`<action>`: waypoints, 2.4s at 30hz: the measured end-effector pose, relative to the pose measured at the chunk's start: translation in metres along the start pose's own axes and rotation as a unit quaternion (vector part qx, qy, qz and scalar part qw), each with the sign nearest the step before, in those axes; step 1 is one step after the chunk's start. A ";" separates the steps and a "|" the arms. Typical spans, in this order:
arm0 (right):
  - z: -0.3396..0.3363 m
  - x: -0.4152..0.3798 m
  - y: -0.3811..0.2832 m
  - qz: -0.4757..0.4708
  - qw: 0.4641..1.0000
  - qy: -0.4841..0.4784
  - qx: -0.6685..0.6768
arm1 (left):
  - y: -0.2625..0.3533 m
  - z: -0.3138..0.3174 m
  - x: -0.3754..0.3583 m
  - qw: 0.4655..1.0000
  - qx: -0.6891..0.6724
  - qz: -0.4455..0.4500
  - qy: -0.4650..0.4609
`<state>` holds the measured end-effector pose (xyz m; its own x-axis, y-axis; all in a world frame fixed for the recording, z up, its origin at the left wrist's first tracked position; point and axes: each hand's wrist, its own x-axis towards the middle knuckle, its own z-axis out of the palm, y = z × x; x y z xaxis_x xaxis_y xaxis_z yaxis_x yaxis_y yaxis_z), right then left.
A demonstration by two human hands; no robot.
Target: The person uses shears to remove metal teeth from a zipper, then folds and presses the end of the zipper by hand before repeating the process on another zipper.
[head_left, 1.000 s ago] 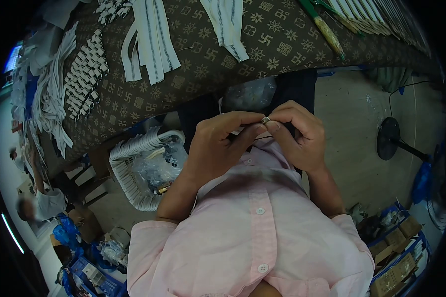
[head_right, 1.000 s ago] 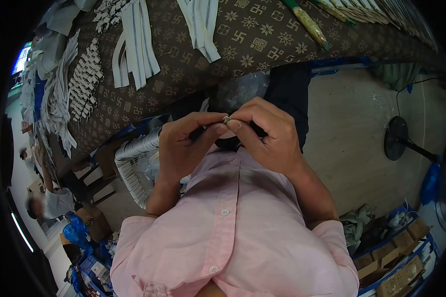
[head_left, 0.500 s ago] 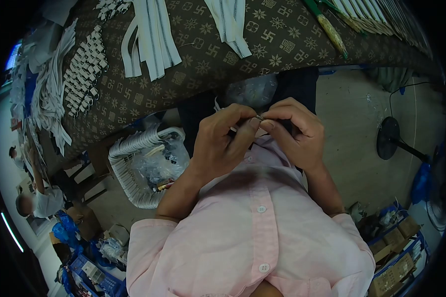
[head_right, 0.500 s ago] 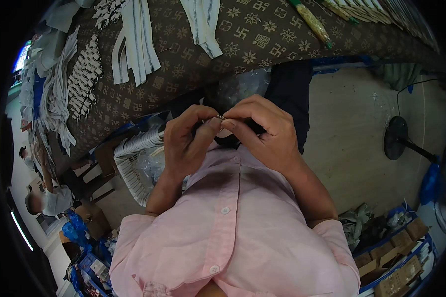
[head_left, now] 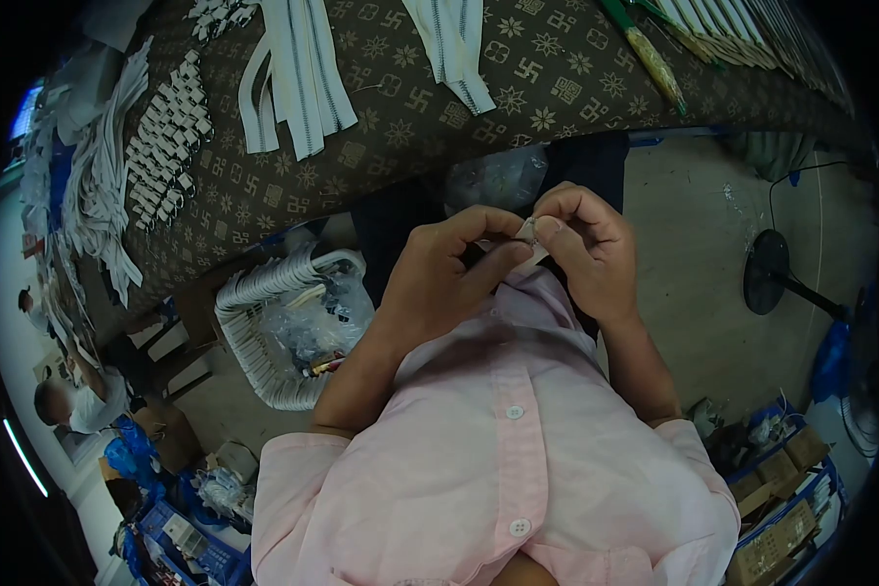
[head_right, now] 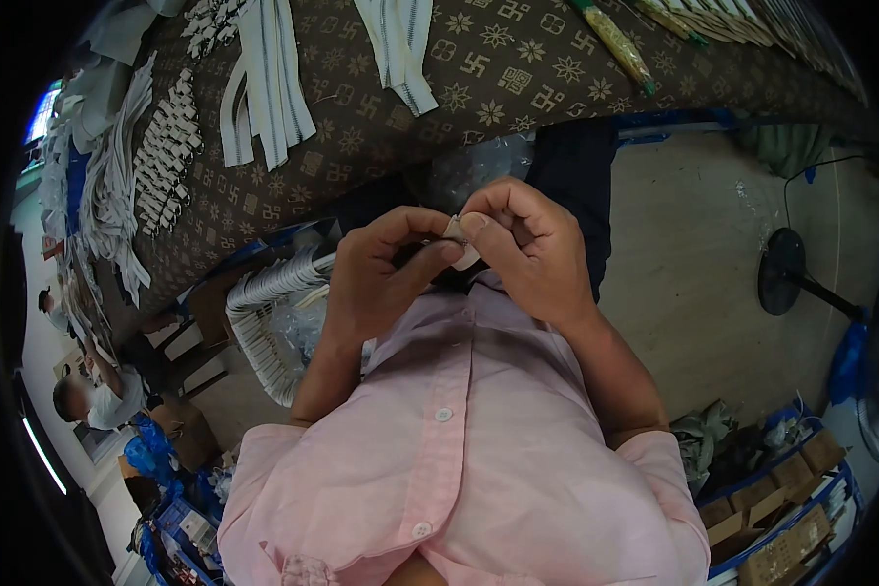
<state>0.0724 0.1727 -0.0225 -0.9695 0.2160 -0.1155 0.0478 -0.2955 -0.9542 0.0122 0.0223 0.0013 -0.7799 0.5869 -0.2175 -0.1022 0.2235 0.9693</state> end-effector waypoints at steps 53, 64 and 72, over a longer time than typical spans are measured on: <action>-0.034 -0.030 0.004 -0.055 0.932 -0.041 -0.355 | -0.010 -0.023 0.011 0.960 -0.272 -0.013 0.061; -0.036 -0.034 -0.002 -0.012 0.923 -0.109 -0.370 | -0.007 -0.022 0.007 0.957 -0.274 -0.023 0.097; -0.038 -0.041 0.001 0.024 0.916 -0.125 -0.382 | -0.012 -0.021 0.006 0.962 -0.248 -0.033 0.105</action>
<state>0.1212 0.1990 -0.0291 -0.9821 -0.0290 -0.1861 0.1524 0.4578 -0.8759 -0.0049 0.0068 -0.0090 -0.8638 0.4025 -0.3030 -0.3975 -0.1748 0.9008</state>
